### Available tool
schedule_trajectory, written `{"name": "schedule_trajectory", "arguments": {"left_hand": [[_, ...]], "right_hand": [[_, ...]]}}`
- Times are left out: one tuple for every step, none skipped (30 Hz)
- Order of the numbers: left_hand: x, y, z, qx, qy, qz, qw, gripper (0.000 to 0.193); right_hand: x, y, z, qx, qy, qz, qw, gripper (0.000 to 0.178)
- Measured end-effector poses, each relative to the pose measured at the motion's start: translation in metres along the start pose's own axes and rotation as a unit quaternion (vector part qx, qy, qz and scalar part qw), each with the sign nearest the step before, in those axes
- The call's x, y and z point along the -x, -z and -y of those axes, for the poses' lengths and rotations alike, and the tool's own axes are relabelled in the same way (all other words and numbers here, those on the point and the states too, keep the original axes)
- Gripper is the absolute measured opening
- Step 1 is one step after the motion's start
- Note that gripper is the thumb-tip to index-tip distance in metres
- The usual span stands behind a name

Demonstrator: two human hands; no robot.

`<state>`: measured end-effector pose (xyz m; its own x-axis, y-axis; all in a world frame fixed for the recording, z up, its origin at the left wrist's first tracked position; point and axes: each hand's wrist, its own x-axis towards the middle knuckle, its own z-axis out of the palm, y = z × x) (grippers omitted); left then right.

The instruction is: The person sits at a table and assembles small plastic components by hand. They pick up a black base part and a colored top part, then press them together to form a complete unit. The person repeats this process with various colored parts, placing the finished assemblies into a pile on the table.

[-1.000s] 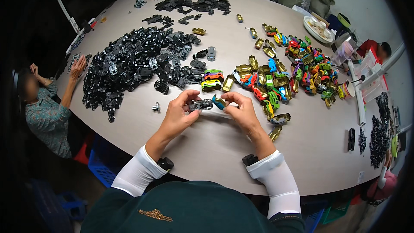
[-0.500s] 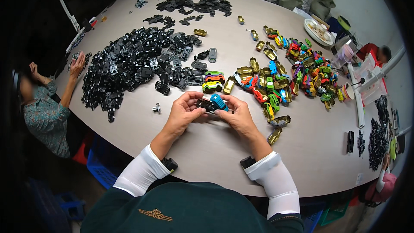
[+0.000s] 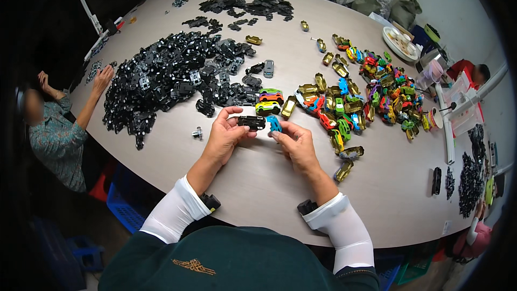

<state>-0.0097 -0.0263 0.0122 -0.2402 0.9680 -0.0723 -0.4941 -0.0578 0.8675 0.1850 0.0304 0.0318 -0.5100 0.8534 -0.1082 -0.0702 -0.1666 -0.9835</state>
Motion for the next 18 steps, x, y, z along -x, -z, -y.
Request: {"name": "schedule_trajectory", "arguments": {"left_hand": [[0.0, 0.0, 0.0, 0.005, 0.01, 0.012, 1.0, 0.039], [0.0, -0.001, 0.0, 0.01, 0.021, 0.024, 0.999, 0.038], [0.0, -0.001, 0.0, 0.015, 0.031, 0.037, 0.999, 0.038], [0.0, 0.001, 0.001, -0.01, 0.047, 0.049, 0.998, 0.037], [0.0, 0.003, 0.004, -0.036, 0.063, 0.061, 0.995, 0.036], [-0.001, 0.005, 0.006, -0.061, 0.079, 0.074, 0.992, 0.035], [-0.001, 0.006, 0.008, -0.085, 0.076, 0.093, 0.989, 0.034], [-0.001, 0.007, 0.01, -0.109, 0.073, 0.112, 0.985, 0.033], [-0.001, 0.007, 0.012, -0.133, 0.07, 0.131, 0.98, 0.032], [0.001, 0.004, 0.013, -0.139, 0.045, 0.144, 0.979, 0.035], [0.001, 0.003, 0.011, -0.136, 0.068, 0.143, 0.978, 0.035], [0.001, 0.002, 0.006, -0.134, 0.091, 0.141, 0.977, 0.035], [0.002, 0.001, 0.003, -0.132, 0.115, 0.14, 0.975, 0.035], [0.002, 0.0, 0.004, -0.12, 0.107, 0.133, 0.978, 0.034], [0.003, 0.0, 0.004, -0.108, 0.098, 0.127, 0.981, 0.034], [0.004, 0.0, 0.004, -0.096, 0.089, 0.12, 0.984, 0.033], [0.003, 0.001, 0.006, -0.104, 0.074, 0.111, 0.986, 0.031], [0.002, 0.003, 0.011, -0.113, 0.058, 0.102, 0.987, 0.029]], "right_hand": [[0.002, -0.001, 0.0, -0.042, -0.039, 0.024, 0.998, 0.022], [0.003, -0.009, 0.002, -0.037, -0.021, 0.008, 0.999, 0.022], [0.003, -0.008, 0.001, -0.045, -0.026, 0.013, 0.999, 0.022], [0.003, -0.006, 0.0, -0.053, -0.033, 0.019, 0.998, 0.022], [0.003, -0.005, -0.001, -0.061, -0.039, 0.024, 0.997, 0.022], [0.004, -0.005, 0.0, -0.062, -0.046, 0.03, 0.997, 0.023], [0.004, -0.005, 0.003, -0.061, -0.051, 0.037, 0.996, 0.024], [0.004, -0.005, 0.005, -0.061, -0.057, 0.044, 0.996, 0.025], [0.004, -0.006, 0.002, -0.054, -0.05, 0.042, 0.996, 0.026], [0.003, -0.007, -0.002, -0.046, -0.041, 0.039, 0.997, 0.027], [0.002, -0.009, -0.003, -0.039, -0.033, 0.036, 0.998, 0.028], [0.003, -0.01, -0.001, -0.04, -0.038, 0.031, 0.998, 0.032], [0.002, -0.011, -0.004, -0.036, -0.006, 0.018, 0.999, 0.031], [0.0, -0.012, -0.009, -0.033, 0.027, 0.005, 0.999, 0.03], [-0.001, -0.013, -0.012, -0.029, 0.059, -0.008, 0.998, 0.03], [0.0, -0.012, -0.012, 0.037, 0.076, -0.022, 0.996, 0.029], [0.002, -0.01, -0.012, 0.104, 0.092, -0.035, 0.99, 0.028], [0.004, -0.01, -0.012, 0.169, 0.109, -0.048, 0.978, 0.027]]}}
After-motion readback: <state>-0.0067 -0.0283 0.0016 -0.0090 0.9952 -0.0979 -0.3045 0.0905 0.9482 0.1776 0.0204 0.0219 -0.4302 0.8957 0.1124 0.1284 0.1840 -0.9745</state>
